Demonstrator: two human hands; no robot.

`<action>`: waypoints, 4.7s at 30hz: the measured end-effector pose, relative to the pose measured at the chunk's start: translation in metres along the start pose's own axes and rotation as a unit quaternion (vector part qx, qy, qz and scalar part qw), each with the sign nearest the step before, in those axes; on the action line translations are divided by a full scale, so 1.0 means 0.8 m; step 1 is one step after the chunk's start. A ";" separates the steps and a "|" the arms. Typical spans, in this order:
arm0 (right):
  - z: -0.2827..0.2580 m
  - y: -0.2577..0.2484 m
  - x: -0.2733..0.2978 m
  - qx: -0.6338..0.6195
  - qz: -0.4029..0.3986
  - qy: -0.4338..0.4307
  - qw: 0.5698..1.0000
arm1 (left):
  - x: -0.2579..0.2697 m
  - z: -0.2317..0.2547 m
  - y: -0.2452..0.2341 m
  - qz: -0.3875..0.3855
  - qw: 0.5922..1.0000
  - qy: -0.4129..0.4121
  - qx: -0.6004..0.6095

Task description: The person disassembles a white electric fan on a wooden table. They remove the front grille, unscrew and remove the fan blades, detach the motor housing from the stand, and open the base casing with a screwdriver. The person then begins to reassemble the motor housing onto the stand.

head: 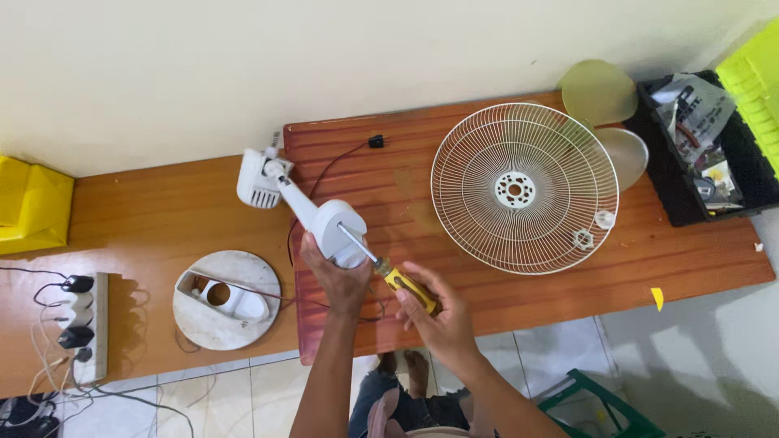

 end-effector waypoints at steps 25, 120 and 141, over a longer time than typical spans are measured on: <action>0.016 0.025 -0.126 0.162 0.025 0.047 0.985 | -0.075 -0.072 0.048 -0.137 0.980 -0.143 0.023; 0.013 -0.360 -0.115 0.032 -0.071 0.160 0.984 | -0.058 0.215 0.175 -0.323 0.926 -0.115 0.156; -0.033 -0.348 -0.149 0.077 -0.118 0.155 0.978 | -0.058 0.198 0.186 -0.377 0.898 -0.166 0.153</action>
Point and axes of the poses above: each hand's wrist, its own x-axis away from the middle knuckle, its own y-axis out of the palm, z = x × y, the point moved 4 cm from there along -x, towards the middle knuckle, and after that the axes turned 10 degrees about -x, right-handed, at the moved point
